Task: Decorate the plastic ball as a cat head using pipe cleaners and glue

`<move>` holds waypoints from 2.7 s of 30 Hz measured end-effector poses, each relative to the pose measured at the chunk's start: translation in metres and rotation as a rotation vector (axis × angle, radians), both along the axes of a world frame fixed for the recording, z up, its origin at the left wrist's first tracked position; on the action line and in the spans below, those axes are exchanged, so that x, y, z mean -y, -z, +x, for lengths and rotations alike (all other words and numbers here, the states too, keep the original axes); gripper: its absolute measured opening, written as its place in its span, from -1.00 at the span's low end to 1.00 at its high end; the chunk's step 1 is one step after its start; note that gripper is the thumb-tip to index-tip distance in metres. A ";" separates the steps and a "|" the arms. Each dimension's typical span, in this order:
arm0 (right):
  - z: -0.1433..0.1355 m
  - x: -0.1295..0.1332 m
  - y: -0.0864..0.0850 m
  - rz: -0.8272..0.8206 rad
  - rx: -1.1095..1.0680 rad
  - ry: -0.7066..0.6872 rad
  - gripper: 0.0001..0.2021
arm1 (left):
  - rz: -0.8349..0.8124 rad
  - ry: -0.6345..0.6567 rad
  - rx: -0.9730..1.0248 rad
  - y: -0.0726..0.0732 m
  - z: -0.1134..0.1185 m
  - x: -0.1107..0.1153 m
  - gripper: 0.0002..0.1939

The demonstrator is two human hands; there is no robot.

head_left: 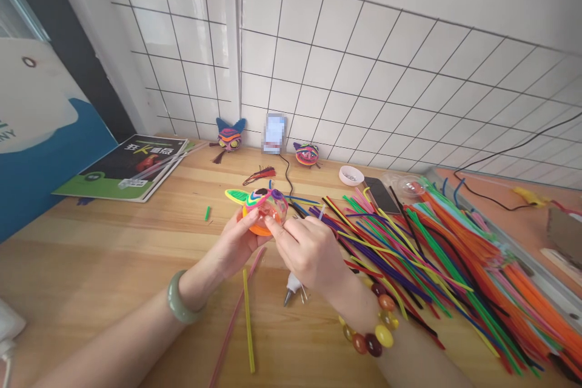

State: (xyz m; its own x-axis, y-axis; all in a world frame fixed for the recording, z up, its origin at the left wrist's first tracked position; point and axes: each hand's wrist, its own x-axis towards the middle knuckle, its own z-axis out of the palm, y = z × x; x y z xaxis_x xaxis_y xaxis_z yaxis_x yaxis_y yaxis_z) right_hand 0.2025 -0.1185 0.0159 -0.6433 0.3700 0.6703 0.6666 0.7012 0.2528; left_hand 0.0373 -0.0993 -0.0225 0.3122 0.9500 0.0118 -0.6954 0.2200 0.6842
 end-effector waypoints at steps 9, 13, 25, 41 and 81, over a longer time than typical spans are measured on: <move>0.000 -0.001 0.002 0.010 0.013 0.016 -0.72 | 0.030 -0.004 -0.050 -0.001 0.000 0.001 -0.78; 0.001 -0.001 0.002 0.006 0.022 0.020 -0.72 | 0.049 -0.003 -0.054 -0.002 -0.001 0.002 -0.77; 0.000 -0.002 0.002 0.008 0.034 0.029 -0.72 | 0.016 -0.015 -0.094 0.000 -0.001 0.000 -0.79; -0.002 -0.005 0.008 0.017 0.032 0.039 -0.73 | -0.057 -0.023 -0.108 0.003 -0.001 -0.002 -0.82; -0.003 0.000 0.002 0.009 -0.012 -0.031 -0.73 | -0.057 -0.031 -0.155 0.002 -0.004 -0.003 -0.73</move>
